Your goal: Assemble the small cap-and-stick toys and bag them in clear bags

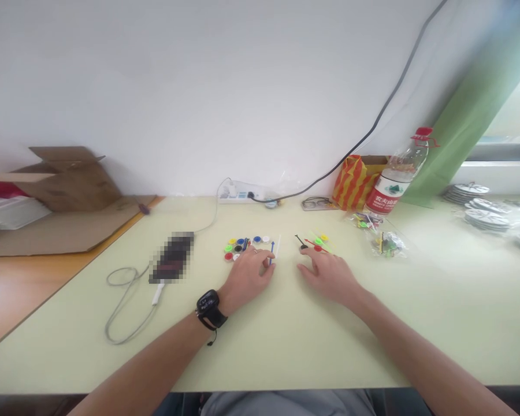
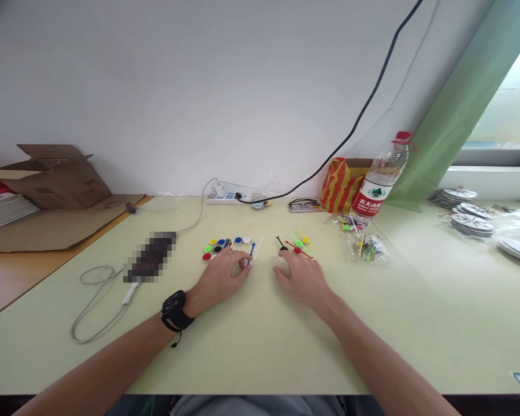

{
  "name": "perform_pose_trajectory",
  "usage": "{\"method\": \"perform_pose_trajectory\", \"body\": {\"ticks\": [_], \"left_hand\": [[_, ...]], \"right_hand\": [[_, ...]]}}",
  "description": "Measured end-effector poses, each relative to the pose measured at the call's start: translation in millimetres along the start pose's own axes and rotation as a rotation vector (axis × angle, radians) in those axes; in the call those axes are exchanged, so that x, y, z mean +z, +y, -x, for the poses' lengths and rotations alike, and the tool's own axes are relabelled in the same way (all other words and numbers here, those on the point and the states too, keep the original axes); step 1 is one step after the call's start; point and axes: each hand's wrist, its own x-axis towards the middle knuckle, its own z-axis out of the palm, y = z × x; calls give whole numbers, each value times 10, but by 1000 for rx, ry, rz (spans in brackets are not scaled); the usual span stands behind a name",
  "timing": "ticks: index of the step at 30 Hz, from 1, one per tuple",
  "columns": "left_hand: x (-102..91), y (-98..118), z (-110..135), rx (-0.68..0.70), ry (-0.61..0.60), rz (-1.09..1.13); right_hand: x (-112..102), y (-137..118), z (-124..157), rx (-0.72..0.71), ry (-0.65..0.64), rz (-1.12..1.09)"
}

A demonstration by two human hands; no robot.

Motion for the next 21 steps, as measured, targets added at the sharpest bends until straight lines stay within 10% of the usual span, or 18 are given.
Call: {"method": "perform_pose_trajectory", "body": {"ticks": [21], "left_hand": [[-43, -8, -8, 52, -72, -67]], "right_hand": [[-11, -73, 47, -35, -53, -92]]}}
